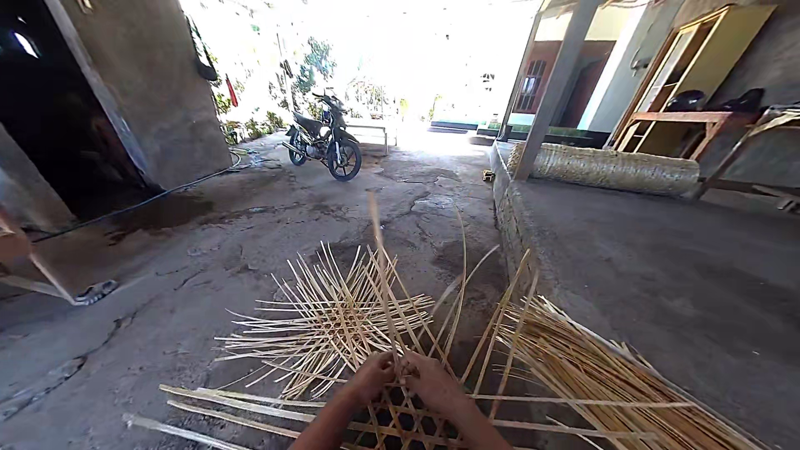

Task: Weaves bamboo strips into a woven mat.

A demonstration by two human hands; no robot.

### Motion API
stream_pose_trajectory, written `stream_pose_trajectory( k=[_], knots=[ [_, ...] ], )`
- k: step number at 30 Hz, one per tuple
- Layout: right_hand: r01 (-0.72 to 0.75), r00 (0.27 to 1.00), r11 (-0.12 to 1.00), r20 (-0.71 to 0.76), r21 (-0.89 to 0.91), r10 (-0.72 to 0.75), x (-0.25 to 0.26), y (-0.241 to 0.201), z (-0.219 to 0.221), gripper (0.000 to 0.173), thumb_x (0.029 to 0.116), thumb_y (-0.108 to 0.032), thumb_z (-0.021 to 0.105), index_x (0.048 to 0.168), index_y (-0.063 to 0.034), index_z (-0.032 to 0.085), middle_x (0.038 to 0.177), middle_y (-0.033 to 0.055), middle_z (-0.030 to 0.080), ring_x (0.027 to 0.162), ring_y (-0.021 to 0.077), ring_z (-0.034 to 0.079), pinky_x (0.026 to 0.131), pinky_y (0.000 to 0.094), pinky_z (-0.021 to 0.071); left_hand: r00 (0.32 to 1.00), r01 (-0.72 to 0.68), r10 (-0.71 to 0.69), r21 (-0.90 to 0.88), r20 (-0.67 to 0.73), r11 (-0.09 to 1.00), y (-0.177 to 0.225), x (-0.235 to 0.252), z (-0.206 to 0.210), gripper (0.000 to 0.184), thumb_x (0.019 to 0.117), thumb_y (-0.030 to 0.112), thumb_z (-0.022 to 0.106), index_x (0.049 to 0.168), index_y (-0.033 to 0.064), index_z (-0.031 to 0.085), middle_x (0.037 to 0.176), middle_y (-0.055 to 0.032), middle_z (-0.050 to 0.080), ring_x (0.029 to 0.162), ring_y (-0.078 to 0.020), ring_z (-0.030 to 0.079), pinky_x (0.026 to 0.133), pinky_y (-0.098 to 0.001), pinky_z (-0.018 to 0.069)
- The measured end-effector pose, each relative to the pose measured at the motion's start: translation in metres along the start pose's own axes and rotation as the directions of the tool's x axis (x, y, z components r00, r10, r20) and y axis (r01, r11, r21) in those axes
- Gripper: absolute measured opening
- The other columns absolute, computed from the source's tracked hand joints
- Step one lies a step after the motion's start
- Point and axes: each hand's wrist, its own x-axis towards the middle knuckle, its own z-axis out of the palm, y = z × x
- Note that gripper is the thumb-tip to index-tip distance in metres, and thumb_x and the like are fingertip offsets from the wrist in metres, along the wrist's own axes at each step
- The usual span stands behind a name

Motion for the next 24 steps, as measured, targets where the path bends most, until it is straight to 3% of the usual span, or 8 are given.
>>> stream_pose_trajectory(
  k=[2,5,9,13,15,18,21,24],
  knots=[
    [0.028,0.999,0.994,-0.042,0.102,-0.024,-0.004,0.011,0.002,0.021,0.0989,-0.015,0.065,0.118,-0.0052,0.066,0.105,0.0085,0.07,0.08,0.0181,0.071,0.077,0.0376,0.0616,0.995,-0.054,0.079,-0.33,0.064,0.943,-0.016,-0.004,-0.006,0.016,0.1019,0.017,0.057,0.116,0.0113,0.064,0.104,-0.0016,0.065,0.093,-0.012,0.06,0.081,-0.0333,0.05],
    [0.018,0.999,0.986,-0.043,0.167,-0.012,-0.004,0.02,0.005,0.026,0.0993,-0.016,0.065,0.123,-0.0055,0.064,0.106,0.008,0.071,0.079,0.0171,0.07,0.075,0.0361,0.0612,0.97,-0.179,0.239,-0.531,0.045,0.828,-0.039,-0.011,-0.007,0.012,0.1025,0.011,0.056,0.106,0.015,0.066,0.115,0.0033,0.066,0.1,-0.0084,0.061,0.086,-0.0301,0.0516],
    [-0.102,0.966,0.991,-0.23,0.092,0.121,0.0,0.008,0.024,0.041,0.0939,-0.014,0.07,0.134,-0.0079,0.062,0.103,0.011,0.075,0.086,0.0229,0.074,0.084,0.0442,0.061,0.97,-0.228,0.242,-0.316,0.005,0.921,-0.019,-0.011,-0.001,0.016,0.0995,0.009,0.061,0.112,0.0076,0.072,0.117,-0.0029,0.07,0.106,-0.012,0.066,0.095,-0.0345,0.0548],
    [-0.15,0.976,0.976,-0.132,0.16,0.172,-0.016,-0.009,0.012,0.079,0.0963,-0.018,0.067,0.162,-0.006,0.024,0.105,0.0094,0.076,0.08,0.0189,0.074,0.078,0.0387,0.0617,1.0,-0.016,0.015,-0.087,-0.013,0.996,0.003,-0.003,0.005,0.021,0.0999,0.012,0.06,0.119,0.0089,0.069,0.096,-0.006,0.071,0.087,-0.0148,0.066,0.084,-0.0395,0.0536],
    [-0.108,0.98,0.954,-0.128,0.281,0.149,-0.028,-0.004,-0.015,0.063,0.0999,-0.02,0.066,0.156,-0.0065,0.04,0.11,0.0128,0.075,0.084,0.0218,0.075,0.078,0.0407,0.0628,1.0,0.004,-0.004,-0.114,0.001,0.993,0.005,-0.002,0.003,0.02,0.1002,0.012,0.06,0.118,0.009,0.069,0.099,-0.006,0.072,0.087,-0.0137,0.067,0.084,-0.0379,0.0546],
    [-0.188,0.844,0.949,-0.453,0.253,0.288,-0.041,0.016,-0.06,0.025,0.1031,-0.016,0.055,0.121,-0.0056,0.07,0.104,0.0115,0.075,0.088,0.0232,0.076,0.082,0.0446,0.0636,0.998,-0.057,0.064,-0.195,0.026,0.979,0.008,-0.005,0.001,0.019,0.1008,0.008,0.059,0.118,0.0073,0.068,0.099,-0.0051,0.072,0.087,-0.0119,0.068,0.084,-0.0342,0.0555],
    [-0.279,0.758,0.911,-0.513,0.305,0.404,-0.037,0.051,-0.084,0.033,0.1048,-0.01,0.051,0.134,-0.001,0.062,0.121,0.0182,0.07,0.099,0.0271,0.075,0.09,0.0453,0.062,0.987,-0.139,0.152,-0.202,0.053,0.97,0.016,-0.008,0.006,0.019,0.1016,0.009,0.058,0.118,0.0088,0.067,0.096,-0.0017,0.069,0.081,-0.0079,0.063,0.078,-0.0298,0.0528],
    [-0.172,0.868,0.854,-0.335,0.491,0.367,-0.032,0.063,-0.084,0.048,0.1012,-0.007,0.06,0.148,-0.0044,0.047,0.13,0.02,0.065,0.109,0.0296,0.071,0.094,0.0465,0.059,0.977,-0.19,0.201,-0.145,0.067,0.971,0.025,-0.009,0.012,0.019,0.1016,0.011,0.059,0.118,0.0099,0.069,0.105,-0.0021,0.071,0.087,-0.0097,0.066,0.083,-0.0321,0.0554]
  ],
)
